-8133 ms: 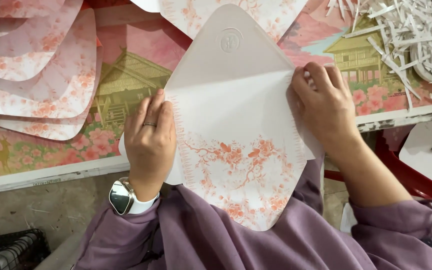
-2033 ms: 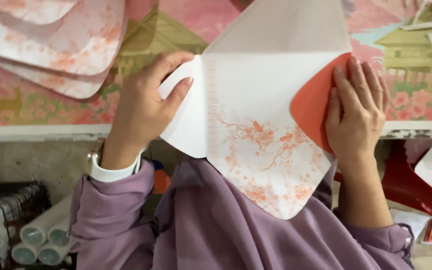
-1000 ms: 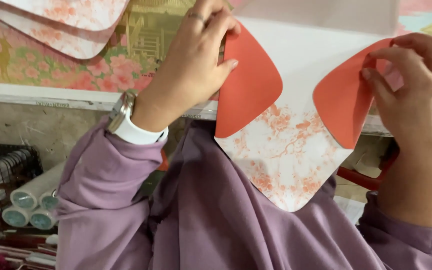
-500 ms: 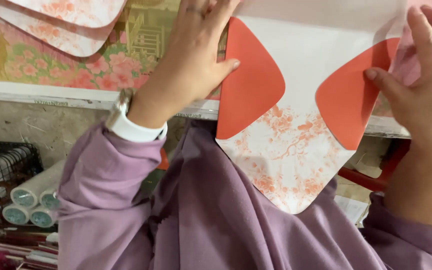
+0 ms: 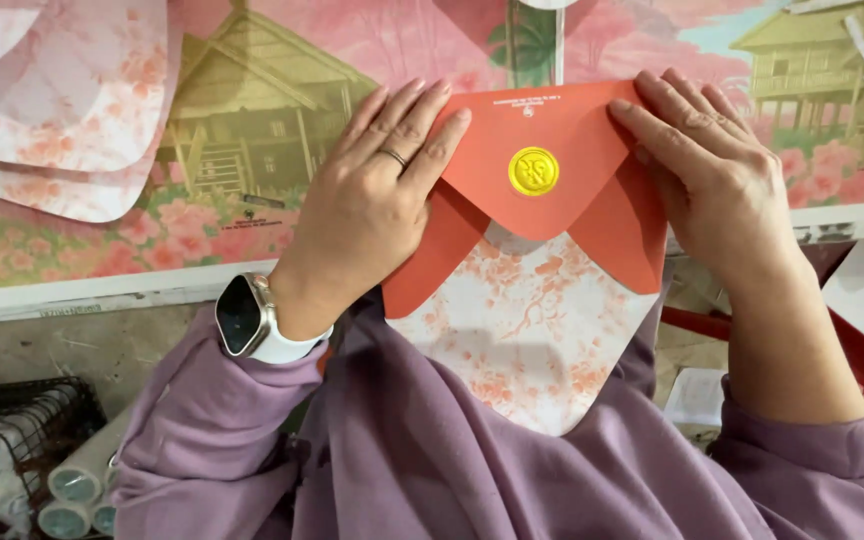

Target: Folding decorative paper wraps and inserting red envelopes to complete the assembly.

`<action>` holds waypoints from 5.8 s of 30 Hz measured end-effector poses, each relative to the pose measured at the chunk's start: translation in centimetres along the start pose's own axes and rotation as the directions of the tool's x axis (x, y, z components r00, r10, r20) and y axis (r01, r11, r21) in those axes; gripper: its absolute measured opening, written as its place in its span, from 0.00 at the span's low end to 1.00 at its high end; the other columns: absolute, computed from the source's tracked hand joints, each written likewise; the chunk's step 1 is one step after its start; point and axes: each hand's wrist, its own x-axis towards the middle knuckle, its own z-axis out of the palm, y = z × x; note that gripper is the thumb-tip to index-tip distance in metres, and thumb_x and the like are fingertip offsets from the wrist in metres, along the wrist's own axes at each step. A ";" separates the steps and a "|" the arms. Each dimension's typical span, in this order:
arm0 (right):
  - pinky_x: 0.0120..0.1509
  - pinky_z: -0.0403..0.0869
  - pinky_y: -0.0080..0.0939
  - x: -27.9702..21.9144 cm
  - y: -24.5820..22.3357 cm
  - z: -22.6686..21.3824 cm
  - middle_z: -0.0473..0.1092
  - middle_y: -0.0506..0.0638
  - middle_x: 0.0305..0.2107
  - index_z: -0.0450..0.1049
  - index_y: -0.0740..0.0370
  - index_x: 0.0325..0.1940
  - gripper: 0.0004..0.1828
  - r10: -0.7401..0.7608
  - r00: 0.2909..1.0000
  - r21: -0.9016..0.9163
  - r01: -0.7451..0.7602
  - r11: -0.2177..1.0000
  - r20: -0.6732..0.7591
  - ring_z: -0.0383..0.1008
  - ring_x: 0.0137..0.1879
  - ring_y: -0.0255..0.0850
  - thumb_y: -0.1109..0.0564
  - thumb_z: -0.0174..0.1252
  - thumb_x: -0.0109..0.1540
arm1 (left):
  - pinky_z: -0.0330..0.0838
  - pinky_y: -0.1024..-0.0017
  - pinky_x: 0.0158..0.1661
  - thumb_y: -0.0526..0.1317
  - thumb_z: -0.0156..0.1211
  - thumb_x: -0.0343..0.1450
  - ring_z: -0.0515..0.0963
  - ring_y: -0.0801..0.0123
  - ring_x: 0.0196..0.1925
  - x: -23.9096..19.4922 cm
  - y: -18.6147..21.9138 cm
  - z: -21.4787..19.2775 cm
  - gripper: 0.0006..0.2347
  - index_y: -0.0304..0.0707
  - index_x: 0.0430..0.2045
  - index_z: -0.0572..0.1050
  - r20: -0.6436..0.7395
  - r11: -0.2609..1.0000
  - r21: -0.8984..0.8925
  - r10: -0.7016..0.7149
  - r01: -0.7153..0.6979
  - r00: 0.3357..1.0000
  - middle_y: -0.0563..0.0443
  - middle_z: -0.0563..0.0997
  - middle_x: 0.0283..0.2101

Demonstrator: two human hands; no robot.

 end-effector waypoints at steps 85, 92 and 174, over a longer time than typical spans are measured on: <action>0.36 0.74 0.35 1.2 -1.5 0.2 0.67 0.51 0.44 0.72 0.65 0.46 0.08 -0.058 0.977 -0.610 -0.082 0.788 -0.205 0.64 0.40 0.42 0.65 0.58 0.63 | 0.71 0.65 0.44 0.28 0.61 0.72 0.71 0.58 0.40 -2.9 -0.2 -1.9 0.04 0.28 0.36 0.72 -0.232 0.928 0.315 -0.127 0.198 0.964 0.39 0.76 0.45; 0.41 0.76 0.36 -6.0 0.8 -1.5 0.73 0.57 0.34 0.75 0.72 0.51 0.07 0.299 0.806 0.222 -0.212 0.952 -0.511 0.75 0.38 0.42 0.73 0.53 0.71 | 0.69 0.66 0.39 0.25 0.56 0.71 0.68 0.59 0.37 -2.9 -0.1 -2.1 0.04 0.30 0.36 0.74 -0.227 0.914 0.345 -0.138 0.212 0.964 0.39 0.76 0.46; 0.64 0.66 0.58 -3.3 -4.4 7.1 0.73 0.70 0.42 0.75 0.73 0.40 0.12 -0.186 0.762 0.001 0.238 0.971 -0.621 0.74 0.51 0.64 0.67 0.66 0.54 | 0.78 0.72 0.40 0.43 0.55 0.70 0.83 0.64 0.42 -5.8 2.5 -1.1 0.17 0.38 0.52 0.70 0.229 0.313 -0.821 -0.587 0.478 0.777 0.47 0.81 0.43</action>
